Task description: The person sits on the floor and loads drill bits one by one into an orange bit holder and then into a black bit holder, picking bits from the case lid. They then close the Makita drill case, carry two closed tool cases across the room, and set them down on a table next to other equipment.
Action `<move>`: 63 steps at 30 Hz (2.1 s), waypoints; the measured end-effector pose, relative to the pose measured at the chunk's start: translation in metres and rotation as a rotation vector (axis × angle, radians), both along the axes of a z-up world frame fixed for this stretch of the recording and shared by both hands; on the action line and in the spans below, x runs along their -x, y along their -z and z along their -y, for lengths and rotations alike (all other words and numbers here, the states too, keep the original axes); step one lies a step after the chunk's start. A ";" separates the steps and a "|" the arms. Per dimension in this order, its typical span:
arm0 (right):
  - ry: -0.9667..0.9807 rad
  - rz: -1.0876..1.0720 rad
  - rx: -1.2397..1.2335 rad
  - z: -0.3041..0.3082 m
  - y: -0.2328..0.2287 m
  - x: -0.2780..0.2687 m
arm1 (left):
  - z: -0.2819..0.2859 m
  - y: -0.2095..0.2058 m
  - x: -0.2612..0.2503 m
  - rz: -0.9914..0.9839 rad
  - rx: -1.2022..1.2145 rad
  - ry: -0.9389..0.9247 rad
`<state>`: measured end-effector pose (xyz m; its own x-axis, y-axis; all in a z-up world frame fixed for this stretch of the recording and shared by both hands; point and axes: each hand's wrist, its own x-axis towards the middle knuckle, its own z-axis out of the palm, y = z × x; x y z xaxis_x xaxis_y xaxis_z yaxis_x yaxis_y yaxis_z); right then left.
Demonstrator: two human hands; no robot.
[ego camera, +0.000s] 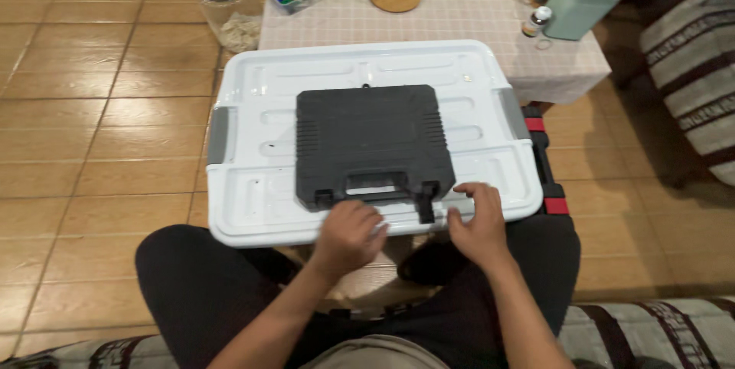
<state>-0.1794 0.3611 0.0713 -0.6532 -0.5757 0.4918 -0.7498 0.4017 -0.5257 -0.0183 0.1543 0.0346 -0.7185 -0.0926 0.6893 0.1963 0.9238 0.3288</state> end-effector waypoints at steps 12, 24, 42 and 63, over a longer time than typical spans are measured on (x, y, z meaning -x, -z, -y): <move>-0.094 -0.008 -0.027 -0.011 0.012 0.010 | -0.043 0.006 0.060 0.201 -0.155 -0.062; -0.142 0.001 0.012 0.001 0.006 0.021 | -0.029 -0.001 0.073 0.070 -0.157 -0.132; -0.089 -0.307 0.099 0.014 0.003 -0.002 | -0.021 -0.004 0.043 0.032 0.112 -0.164; -0.475 -0.280 -0.381 0.141 -0.098 0.036 | 0.058 -0.046 -0.092 -0.143 -0.536 -0.559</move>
